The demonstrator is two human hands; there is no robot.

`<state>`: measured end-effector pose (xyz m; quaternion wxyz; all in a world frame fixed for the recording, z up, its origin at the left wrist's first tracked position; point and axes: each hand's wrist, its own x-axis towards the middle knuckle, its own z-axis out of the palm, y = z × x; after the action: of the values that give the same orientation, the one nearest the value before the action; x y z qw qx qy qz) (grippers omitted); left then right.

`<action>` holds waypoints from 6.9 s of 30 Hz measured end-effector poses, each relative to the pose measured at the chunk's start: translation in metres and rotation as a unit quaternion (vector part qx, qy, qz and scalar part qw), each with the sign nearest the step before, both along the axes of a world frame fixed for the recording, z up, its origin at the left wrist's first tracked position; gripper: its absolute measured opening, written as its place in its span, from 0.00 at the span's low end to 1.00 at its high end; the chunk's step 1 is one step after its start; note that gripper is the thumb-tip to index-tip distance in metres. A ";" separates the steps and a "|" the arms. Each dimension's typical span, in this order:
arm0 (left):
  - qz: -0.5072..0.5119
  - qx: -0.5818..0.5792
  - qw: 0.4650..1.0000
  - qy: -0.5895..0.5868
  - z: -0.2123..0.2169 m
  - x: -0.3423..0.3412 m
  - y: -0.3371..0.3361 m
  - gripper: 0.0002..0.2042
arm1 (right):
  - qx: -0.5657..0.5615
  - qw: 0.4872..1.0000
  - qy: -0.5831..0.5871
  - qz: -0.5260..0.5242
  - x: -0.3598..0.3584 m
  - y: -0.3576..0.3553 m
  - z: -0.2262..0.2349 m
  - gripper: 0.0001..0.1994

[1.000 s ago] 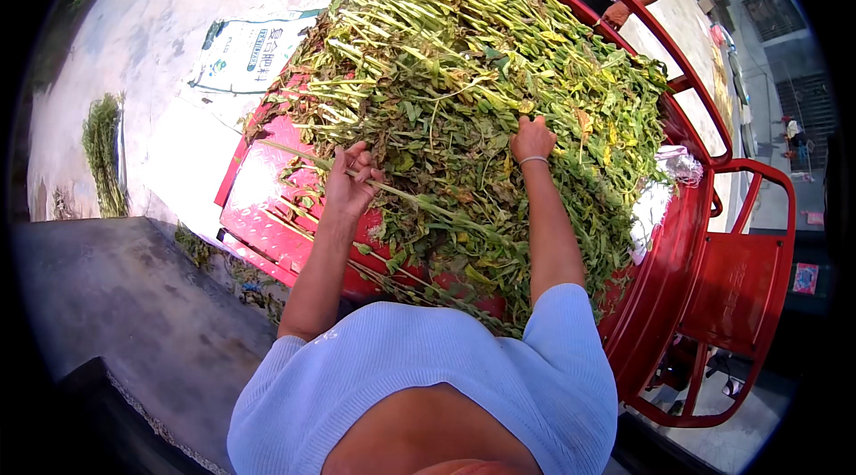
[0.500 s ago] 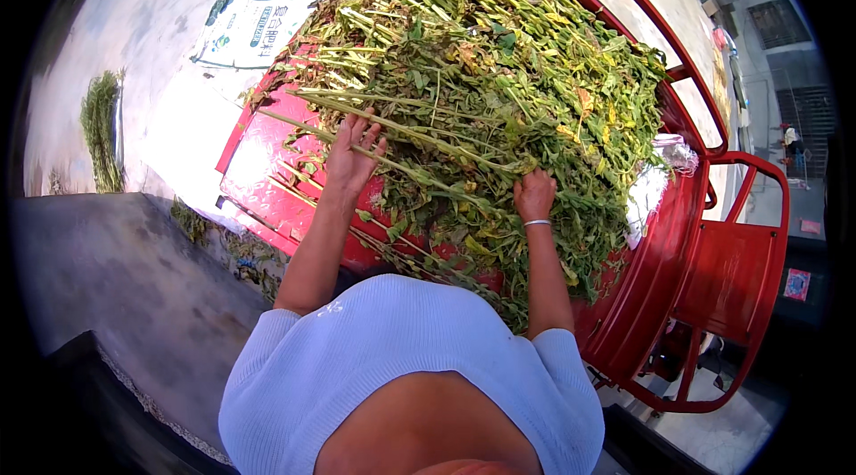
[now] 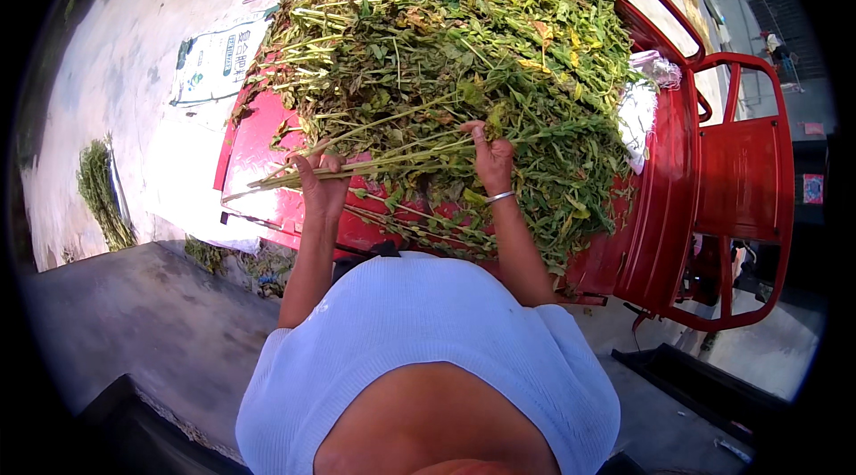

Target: The person stands at the back of a red three-wheeled vehicle and sorts through a large pile of green leafy plants. They repeatedly pick up bunches of stems, separate them, and place them back onto the pile, occasionally discarding unwanted parts to the ground.

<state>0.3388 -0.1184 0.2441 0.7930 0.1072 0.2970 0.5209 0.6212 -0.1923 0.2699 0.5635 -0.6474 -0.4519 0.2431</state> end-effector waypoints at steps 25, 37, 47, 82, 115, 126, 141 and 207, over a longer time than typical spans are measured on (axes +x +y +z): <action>-0.105 0.209 0.971 -0.052 0.024 -0.004 -0.056 0.18 | -0.228 0.869 0.401 -0.181 -0.006 0.014 -0.026 0.38; -0.123 0.297 0.947 -0.003 0.055 0.006 -0.056 0.19 | -0.259 0.912 0.318 0.021 0.027 -0.006 -0.012 0.44; -0.184 0.451 0.864 0.125 0.103 0.018 -0.068 0.22 | -0.239 0.846 0.476 0.013 0.066 -0.027 -0.007 0.12; -0.047 0.257 0.965 -0.030 0.188 0.039 -0.009 0.25 | -0.582 0.756 -0.101 -0.282 0.163 -0.402 -0.067 0.23; -0.003 -0.296 0.954 -0.034 -0.108 -0.065 -0.007 0.25 | 0.016 0.660 0.746 -0.089 -0.055 -0.223 -0.125 0.19; 0.059 -0.359 0.919 0.153 -0.215 -0.098 0.032 0.15 | -0.346 0.697 0.621 -0.100 -0.081 -0.197 -0.204 0.24; -0.014 0.019 0.699 0.715 -0.183 -0.052 -0.023 0.18 | -0.333 0.893 -0.302 -0.010 0.080 -0.008 -0.071 0.16; -0.019 -0.157 0.978 -0.138 -0.054 0.107 0.118 0.16 | -0.444 0.730 -0.518 0.045 0.170 0.267 -0.033 0.38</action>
<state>0.4455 -0.0005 0.1898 0.8433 -0.0854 0.2607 0.4622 0.7910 0.0747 0.2372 -0.1208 -0.8283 -0.5429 0.0681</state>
